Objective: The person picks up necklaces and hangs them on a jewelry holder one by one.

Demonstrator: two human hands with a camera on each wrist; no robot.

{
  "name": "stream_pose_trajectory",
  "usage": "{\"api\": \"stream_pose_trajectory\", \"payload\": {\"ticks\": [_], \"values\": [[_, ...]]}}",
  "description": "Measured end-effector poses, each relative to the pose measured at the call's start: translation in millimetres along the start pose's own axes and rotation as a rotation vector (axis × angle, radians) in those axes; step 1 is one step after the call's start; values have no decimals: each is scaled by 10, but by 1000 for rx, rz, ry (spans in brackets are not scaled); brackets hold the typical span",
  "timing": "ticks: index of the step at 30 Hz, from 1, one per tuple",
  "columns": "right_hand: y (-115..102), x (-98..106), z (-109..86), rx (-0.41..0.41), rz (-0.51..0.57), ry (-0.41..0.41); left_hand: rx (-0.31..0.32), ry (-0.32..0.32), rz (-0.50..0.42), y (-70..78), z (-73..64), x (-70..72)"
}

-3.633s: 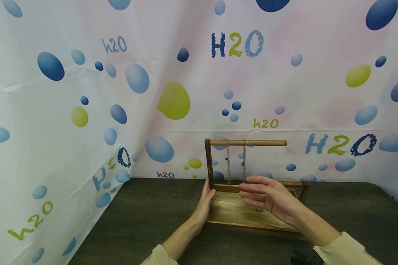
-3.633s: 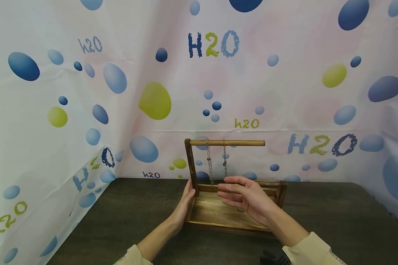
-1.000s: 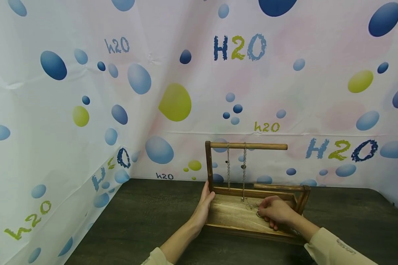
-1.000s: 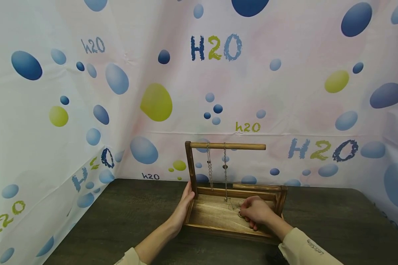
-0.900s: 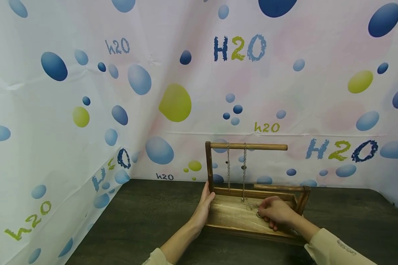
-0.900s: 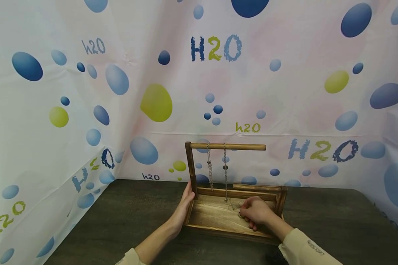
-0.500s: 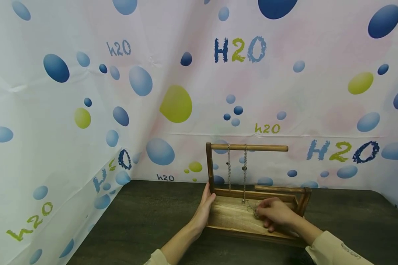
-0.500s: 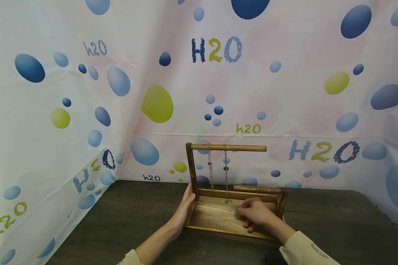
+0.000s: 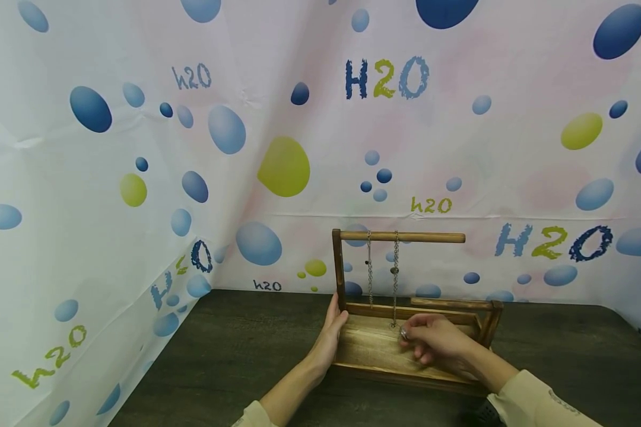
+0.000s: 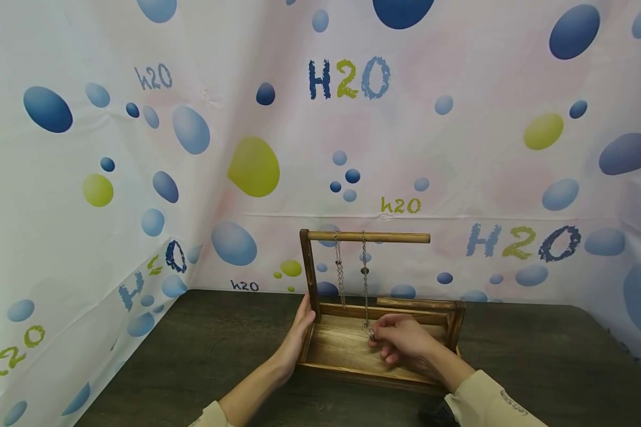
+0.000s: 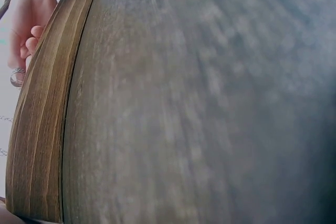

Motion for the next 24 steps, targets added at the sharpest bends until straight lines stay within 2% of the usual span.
{"api": "stream_pose_trajectory", "payload": {"ticks": [7,12,24], "values": [[-29,-98,10,12,100,-50,2,-3,1,4,1,-5],[-114,-177,31,57,91,-87,6,2,1,13,-4,-2],[-286,-380,86,100,94,-157,15,14,-5,16,-1,0]]}}
Point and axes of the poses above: each hand's wrist, its own z-axis towards the middle knuckle, its own x-axis out of the back of the hand, y = z × x, the point moved 7 cm from there along z, towards the middle knuckle, and after that the axes turned 9 degrees about -y, right-handed, at the moved point
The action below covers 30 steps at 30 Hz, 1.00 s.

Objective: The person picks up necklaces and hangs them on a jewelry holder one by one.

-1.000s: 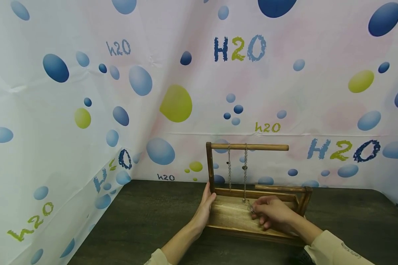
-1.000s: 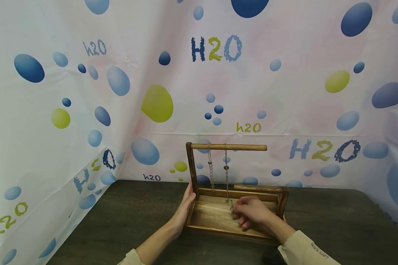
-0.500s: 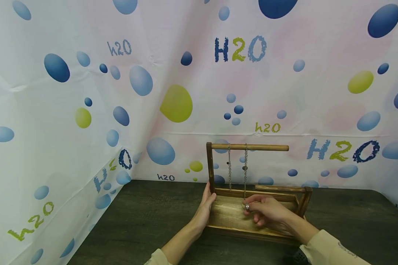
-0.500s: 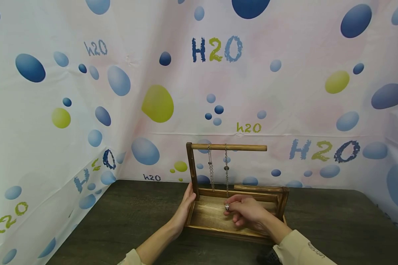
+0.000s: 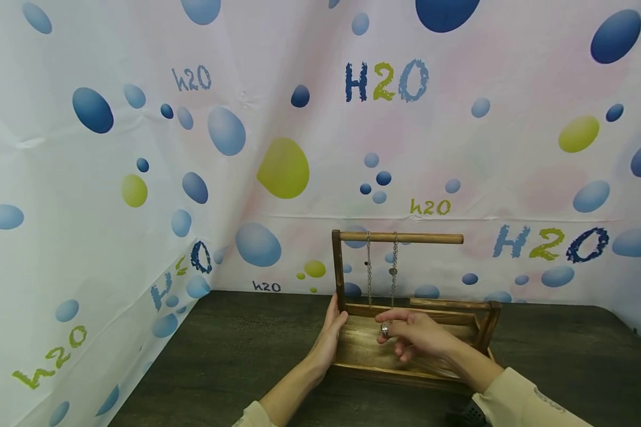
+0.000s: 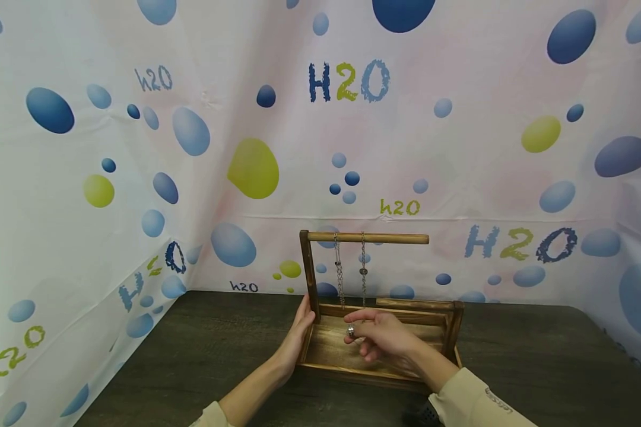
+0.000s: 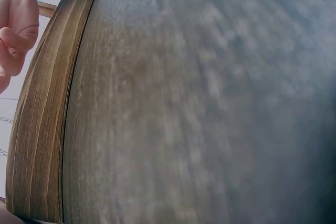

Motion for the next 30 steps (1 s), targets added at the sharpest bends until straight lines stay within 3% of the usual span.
{"api": "stream_pose_trajectory", "payload": {"ticks": [10,21,30], "values": [[-121,-94,61,38,43,-37,-1,-1,0,1,-8,-6],[-177,-142,66,24,130,-62,-11,1,-7,-3,15,-4],[-280,-315,75,38,151,-115,-15,-4,-12,11,4,-6]]}}
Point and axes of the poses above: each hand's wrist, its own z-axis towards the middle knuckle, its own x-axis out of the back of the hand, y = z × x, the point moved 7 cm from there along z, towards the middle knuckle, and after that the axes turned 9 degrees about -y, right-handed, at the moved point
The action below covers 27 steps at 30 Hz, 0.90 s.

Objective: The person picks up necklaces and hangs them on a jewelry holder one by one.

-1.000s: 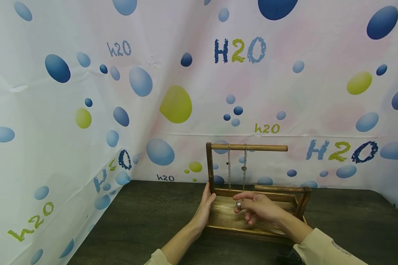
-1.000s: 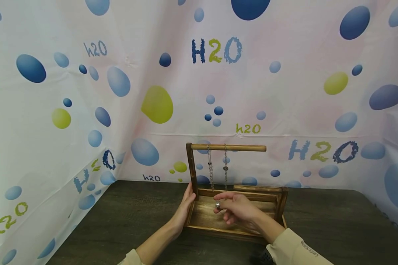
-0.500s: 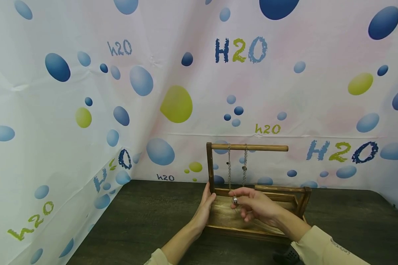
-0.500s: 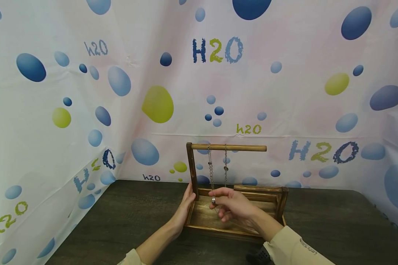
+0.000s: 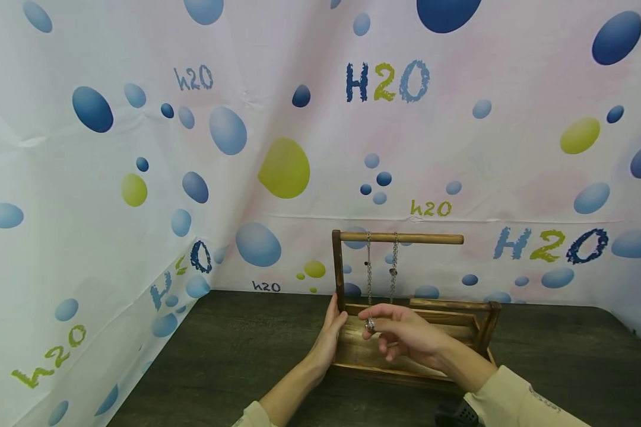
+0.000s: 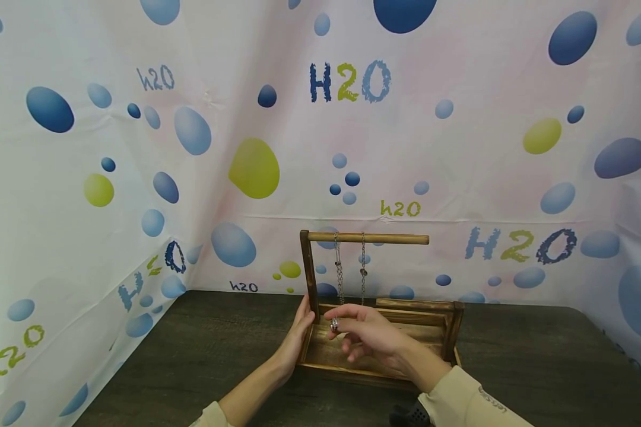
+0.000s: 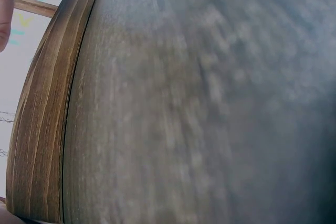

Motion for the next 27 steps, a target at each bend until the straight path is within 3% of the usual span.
{"api": "stream_pose_trajectory", "payload": {"ticks": [6,21,27], "values": [[-111,-90,23,30,-24,-42,3,-3,-2,-8,-5,-1],[-617,-81,39,43,-176,19,10,-4,14,-17,2,9],[-792,-81,40,53,-157,31,-1,-2,7,-9,12,14]]}}
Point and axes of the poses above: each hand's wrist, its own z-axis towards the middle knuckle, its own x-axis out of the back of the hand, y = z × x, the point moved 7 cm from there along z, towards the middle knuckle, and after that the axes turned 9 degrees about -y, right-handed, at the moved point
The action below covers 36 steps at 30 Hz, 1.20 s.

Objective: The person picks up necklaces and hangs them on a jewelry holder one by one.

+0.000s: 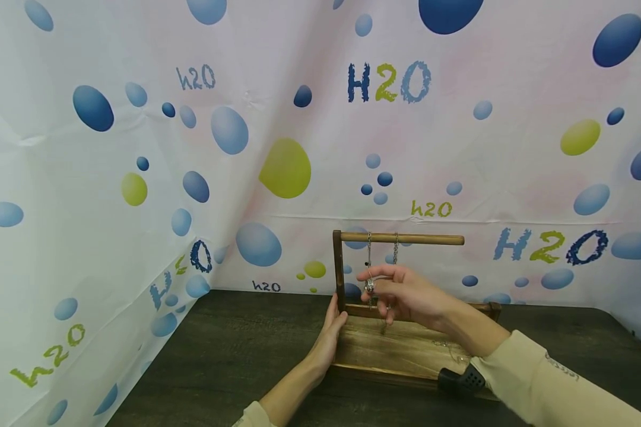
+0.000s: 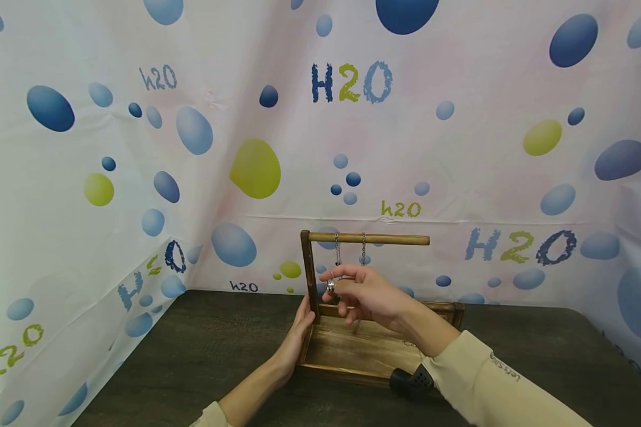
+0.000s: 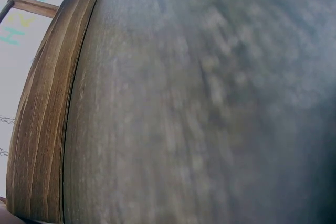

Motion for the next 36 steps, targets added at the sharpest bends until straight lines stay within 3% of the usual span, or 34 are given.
{"api": "stream_pose_trajectory", "payload": {"ticks": [8,20,29,36], "values": [[-159,5,23,53,-64,1,-2,-5,2,-10,-8,-5],[-366,53,14,80,-88,18,2,-4,-7,-16,-25,-3],[-571,99,0,80,-142,86,2,13,-2,4,-8,11],[-671,131,-2,86,-174,77,-7,5,1,-7,-21,6]]}}
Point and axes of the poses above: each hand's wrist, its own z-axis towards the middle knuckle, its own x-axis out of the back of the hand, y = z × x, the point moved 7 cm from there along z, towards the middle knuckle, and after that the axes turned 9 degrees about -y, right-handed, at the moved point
